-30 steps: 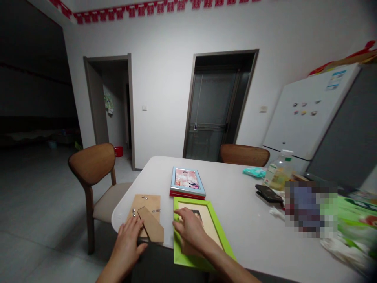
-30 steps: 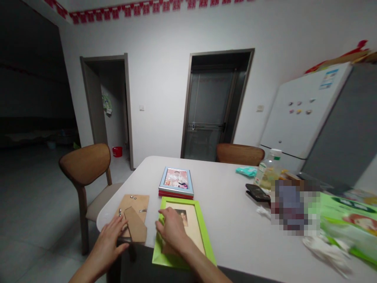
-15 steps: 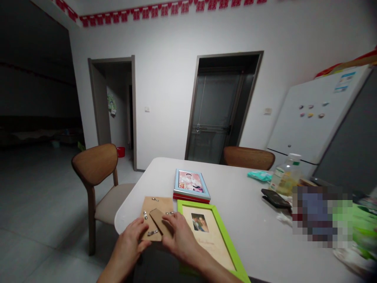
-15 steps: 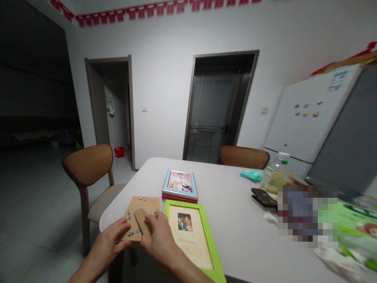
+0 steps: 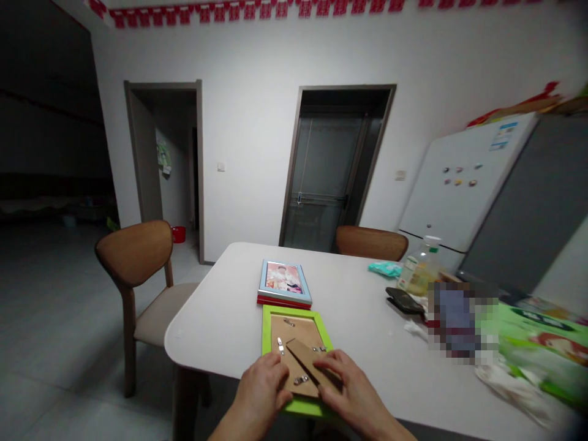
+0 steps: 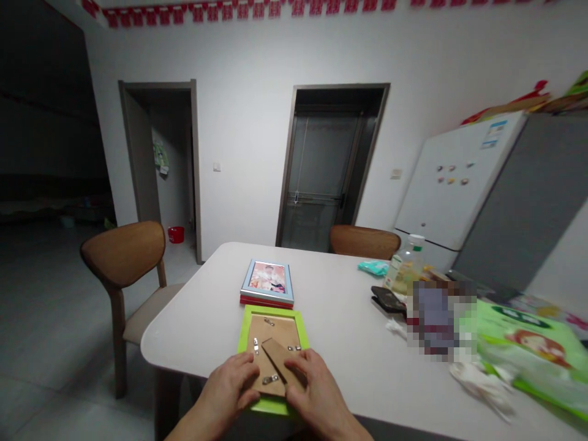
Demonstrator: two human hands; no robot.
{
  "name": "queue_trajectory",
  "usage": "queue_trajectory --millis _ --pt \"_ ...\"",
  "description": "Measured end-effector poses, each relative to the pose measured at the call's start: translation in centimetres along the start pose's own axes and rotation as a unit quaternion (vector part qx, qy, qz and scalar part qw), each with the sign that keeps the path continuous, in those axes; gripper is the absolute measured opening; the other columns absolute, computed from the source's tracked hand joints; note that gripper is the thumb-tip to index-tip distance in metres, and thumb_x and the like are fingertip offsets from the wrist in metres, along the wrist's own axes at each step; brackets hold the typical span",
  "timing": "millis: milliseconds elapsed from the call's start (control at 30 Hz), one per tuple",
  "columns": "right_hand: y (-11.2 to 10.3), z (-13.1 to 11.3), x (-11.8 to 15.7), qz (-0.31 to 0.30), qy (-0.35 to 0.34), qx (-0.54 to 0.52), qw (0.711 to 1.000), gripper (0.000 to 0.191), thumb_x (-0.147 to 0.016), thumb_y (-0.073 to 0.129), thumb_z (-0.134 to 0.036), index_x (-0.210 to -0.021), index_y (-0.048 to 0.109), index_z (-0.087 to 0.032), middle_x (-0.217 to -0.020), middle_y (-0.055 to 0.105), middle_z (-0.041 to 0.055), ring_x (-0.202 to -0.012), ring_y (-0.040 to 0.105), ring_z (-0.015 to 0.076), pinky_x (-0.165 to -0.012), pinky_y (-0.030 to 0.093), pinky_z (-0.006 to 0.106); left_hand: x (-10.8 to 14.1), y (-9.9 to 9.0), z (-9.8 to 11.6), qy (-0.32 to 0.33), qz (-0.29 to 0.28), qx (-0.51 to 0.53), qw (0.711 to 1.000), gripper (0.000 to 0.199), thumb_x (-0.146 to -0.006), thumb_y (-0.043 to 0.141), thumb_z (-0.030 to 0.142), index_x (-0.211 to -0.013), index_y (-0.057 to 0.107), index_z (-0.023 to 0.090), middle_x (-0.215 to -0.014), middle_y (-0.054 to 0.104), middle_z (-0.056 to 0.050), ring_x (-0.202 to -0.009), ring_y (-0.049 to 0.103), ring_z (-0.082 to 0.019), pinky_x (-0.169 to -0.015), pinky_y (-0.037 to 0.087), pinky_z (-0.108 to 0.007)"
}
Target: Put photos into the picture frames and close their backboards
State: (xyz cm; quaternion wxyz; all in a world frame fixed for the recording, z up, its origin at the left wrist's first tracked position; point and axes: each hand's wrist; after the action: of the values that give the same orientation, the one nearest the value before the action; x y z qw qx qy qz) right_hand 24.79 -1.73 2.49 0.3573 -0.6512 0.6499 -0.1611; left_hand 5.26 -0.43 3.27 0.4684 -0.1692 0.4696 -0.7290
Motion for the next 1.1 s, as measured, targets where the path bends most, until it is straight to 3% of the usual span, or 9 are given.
queue_trajectory --millis 133,233,400,600,733,967,1100 --pt "1.0 1.0 -0.5 0.018 -0.034 0.040 0.998 0.027 -0.060 0.049 -0.018 -0.084 0.062 -0.023 -0.089 0.054 0.0051 -0.089 0.048 0.0196 -0.083 0.036 0.031 0.0 0.4 -0.4 -0.001 0.001 0.004 1.000 0.010 -0.071 0.051 0.013 -0.074 0.057 0.021 -0.086 0.060 -0.002 -0.095 0.050 -0.018 -0.087 0.034 -0.029" --pt "1.6 1.4 -0.7 0.015 -0.058 0.100 0.993 0.026 -0.063 0.048 -0.020 -0.085 0.062 -0.022 -0.088 0.054 0.0053 -0.086 0.048 0.0190 -0.079 0.036 0.031 0.3 0.4 -0.5 0.009 0.006 0.003 1.000 0.013 -0.070 0.054 0.019 -0.083 0.057 0.019 -0.097 0.060 -0.006 -0.104 0.045 -0.022 -0.092 0.030 -0.035" --pt "1.6 1.2 -0.7 0.000 -0.064 0.175 0.982 0.029 -0.065 0.047 -0.021 -0.091 0.060 -0.023 -0.093 0.053 0.0058 -0.090 0.046 0.0194 -0.079 0.034 0.031 0.9 0.8 -0.5 0.023 -0.036 0.007 0.999 0.048 -0.060 0.066 0.027 -0.104 0.050 0.018 -0.122 0.046 -0.012 -0.114 0.037 -0.027 -0.097 0.020 -0.046" --pt "1.9 -1.0 -0.1 -0.044 -0.128 0.199 0.971 0.027 -0.075 0.043 -0.030 -0.099 0.056 -0.030 -0.108 0.049 0.0040 -0.102 0.040 0.0201 -0.085 0.030 0.035 1.0 1.6 -1.1 0.023 -0.014 0.010 1.000 0.038 -0.062 0.064 0.023 -0.098 0.053 0.019 -0.121 0.047 -0.009 -0.114 0.038 -0.024 -0.097 0.023 -0.043" --pt "2.1 -2.0 0.2 -0.077 -0.162 0.208 0.962 0.022 -0.078 0.042 -0.033 -0.091 0.059 -0.031 -0.109 0.049 0.0017 -0.103 0.038 0.0194 -0.086 0.030 0.035 1.1 1.8 -1.6 0.014 -0.008 0.010 1.000 0.044 -0.063 0.064 0.023 -0.104 0.050 0.018 -0.120 0.048 -0.009 -0.113 0.039 -0.022 -0.097 0.025 -0.040" --pt "1.4 -0.5 1.0 -0.095 -0.214 0.229 0.945 0.032 -0.077 0.041 -0.041 -0.106 0.052 -0.032 -0.119 0.044 0.0029 -0.108 0.036 0.0220 -0.088 0.030 0.038 1.1 1.8 -1.7 0.009 0.005 0.007 1.000 0.046 -0.064 0.062 0.023 -0.108 0.046 0.020 -0.117 0.050 -0.007 -0.112 0.040 -0.021 -0.096 0.027 -0.038" --pt "1.5 0.8 -0.1 -0.048 -0.159 0.229 0.959 0.035 -0.079 0.036 -0.040 -0.108 0.051 -0.028 -0.117 0.047 0.0055 -0.108 0.039 0.0206 -0.088 0.032 0.036 1.1 1.6 -1.5 0.010 0.012 0.013 1.000 0.036 -0.064 0.062 0.022 -0.098 0.051 0.022 -0.116 0.051 -0.004 -0.112 0.040 -0.020 -0.096 0.028 -0.037"
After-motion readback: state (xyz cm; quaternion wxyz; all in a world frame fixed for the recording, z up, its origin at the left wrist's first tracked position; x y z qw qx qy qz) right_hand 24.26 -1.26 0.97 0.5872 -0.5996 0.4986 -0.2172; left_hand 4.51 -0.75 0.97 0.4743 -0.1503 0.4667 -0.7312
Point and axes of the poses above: each hand's wrist, its own x-axis away from the middle knuckle, its own y-axis out of the palm, z = x × y
